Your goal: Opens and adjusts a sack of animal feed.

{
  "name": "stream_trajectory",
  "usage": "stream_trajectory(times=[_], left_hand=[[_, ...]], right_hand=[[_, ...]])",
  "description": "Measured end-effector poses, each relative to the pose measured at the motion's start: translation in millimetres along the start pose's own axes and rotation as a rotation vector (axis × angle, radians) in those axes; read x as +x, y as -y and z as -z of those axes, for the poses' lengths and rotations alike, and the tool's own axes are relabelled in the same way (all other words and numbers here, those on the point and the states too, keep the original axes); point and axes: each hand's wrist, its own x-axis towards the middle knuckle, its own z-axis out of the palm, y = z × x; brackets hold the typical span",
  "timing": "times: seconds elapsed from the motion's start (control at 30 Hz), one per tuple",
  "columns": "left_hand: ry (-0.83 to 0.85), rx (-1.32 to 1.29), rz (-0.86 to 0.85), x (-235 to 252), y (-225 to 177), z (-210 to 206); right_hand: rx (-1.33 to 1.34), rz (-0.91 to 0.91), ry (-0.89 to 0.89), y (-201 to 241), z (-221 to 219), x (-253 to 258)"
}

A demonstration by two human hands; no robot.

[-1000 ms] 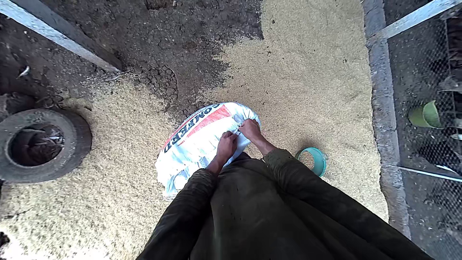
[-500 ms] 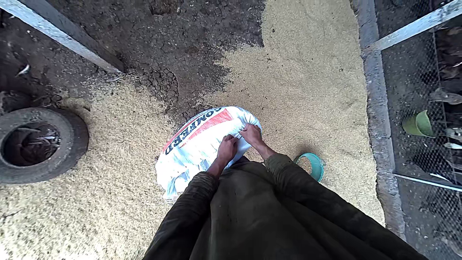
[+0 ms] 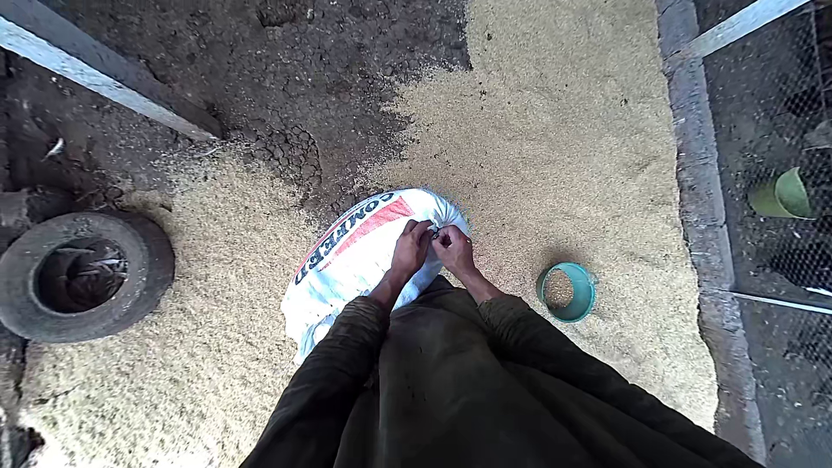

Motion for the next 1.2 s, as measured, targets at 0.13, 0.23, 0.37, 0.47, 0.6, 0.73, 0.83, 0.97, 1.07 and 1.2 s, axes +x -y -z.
stream_trajectory(times=[0.13,0.23,0.37,0.47,0.6,0.73,0.83,0.97,1.07,1.2], left_hand=[[0.186,0.074,-0.040,12.9,5.1,12.4],[0.306,0.190,0.010,22.3,10.3,11.8],[0.317,0.242,0.070,26.9,13.1,2.2],[0.317,0.250,0.081,25.8,13.4,2.9],[0.327,0.250,0.046,26.5,15.5,6.7],[0.336,0.187,-0.021,26.5,16.2,17.1],[0.320,0.114,-0.045,26.7,23.8,21.5],[0.370,0.017,0.047,30.3,19.6,26.2],[0.425,-0.028,0.070,35.2,18.4,29.1],[0.468,-0.026,0.108,37.5,17.1,34.8]], right_hand=[[0.015,0.098,-0.019,-12.4,-6.7,-1.3],[-0.008,-0.029,0.160,-8.2,-3.0,4.8],[-0.025,-0.181,0.310,-0.9,2.6,16.1],[-0.078,-0.179,0.400,1.0,5.7,22.5],[-0.223,-0.174,0.501,11.2,9.2,29.5],[0.003,-0.058,0.367,-8.0,9.1,16.1],[0.143,0.128,0.333,-23.7,8.9,1.4],[0.132,0.270,0.333,-27.9,5.4,-1.4],[0.023,0.032,0.398,-10.9,9.7,-2.1],[-0.097,-0.091,0.482,10.3,16.6,2.5]])
